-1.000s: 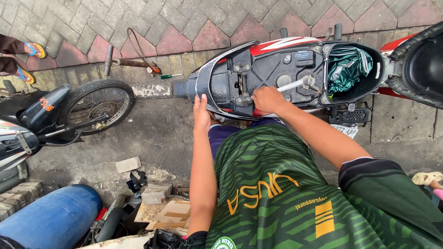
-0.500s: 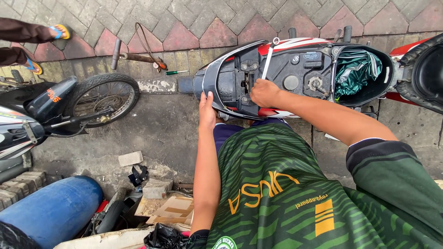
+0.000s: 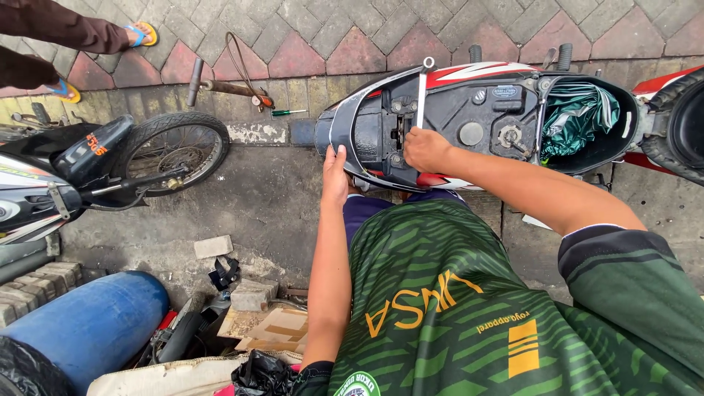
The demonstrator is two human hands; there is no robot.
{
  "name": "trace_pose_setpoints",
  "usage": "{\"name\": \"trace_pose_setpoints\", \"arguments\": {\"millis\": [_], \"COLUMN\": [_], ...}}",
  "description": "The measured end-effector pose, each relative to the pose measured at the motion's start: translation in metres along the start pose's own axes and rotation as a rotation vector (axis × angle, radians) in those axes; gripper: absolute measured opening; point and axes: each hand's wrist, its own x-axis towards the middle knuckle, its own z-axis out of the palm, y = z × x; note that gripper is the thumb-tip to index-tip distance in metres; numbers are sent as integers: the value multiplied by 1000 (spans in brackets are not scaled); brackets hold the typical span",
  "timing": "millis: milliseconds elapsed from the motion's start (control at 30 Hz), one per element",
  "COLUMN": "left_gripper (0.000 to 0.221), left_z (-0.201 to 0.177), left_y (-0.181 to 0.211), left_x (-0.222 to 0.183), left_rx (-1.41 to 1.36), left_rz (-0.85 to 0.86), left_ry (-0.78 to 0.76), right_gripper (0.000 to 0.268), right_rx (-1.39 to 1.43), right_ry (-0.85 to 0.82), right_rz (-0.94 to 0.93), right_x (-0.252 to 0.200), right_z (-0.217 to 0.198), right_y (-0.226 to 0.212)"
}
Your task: A person uses a T-handle socket wrench to work on bolts inside the storage compartment of a motorcycle.
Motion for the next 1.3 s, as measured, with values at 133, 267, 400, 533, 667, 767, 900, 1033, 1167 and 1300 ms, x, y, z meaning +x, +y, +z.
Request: {"name": "trace_pose_setpoints", "arguments": {"millis": [133,267,400,533,667,767,900,1033,1167,1300], "left_gripper": [24,22,21,21,22,23,25,31,28,30], "left_z": [-10,7,0,24,27,14,13,-37,-39,-55], "left_y": [-8,8,1,23,28,12,13,-37,-38,-52], "left_x": [3,-4,-2,-12,-14,-8,-7,15,16,24], "left_rx": [-10,-8,10,12,19,23,53,73,54,72], "left_rz": [-3,11,19,32,37,33,24,7,18,11], "left_ry": [3,2,4,-2,-1,1,7,6,20,16], "right_gripper": [14,14,15,15,14,15,17,17,14,13], "right_rx": [-43,-66,-56,-80,-3,49,85,109,66,30], "right_ry": [-1,-7,-78,-104,-1,148,253,269,226,235], "right_rz": [-66,-76,-68,-45,49,129,150,120,7,-95], "right_x": [3,3,4,5,5,2,-4,-5,3,6], "right_z": [8,2,-18,-25,-32,-37,-23,-23,-28,-16], "right_y": [-1,-3,-12,-13,0,16,28,21,15,12]}}
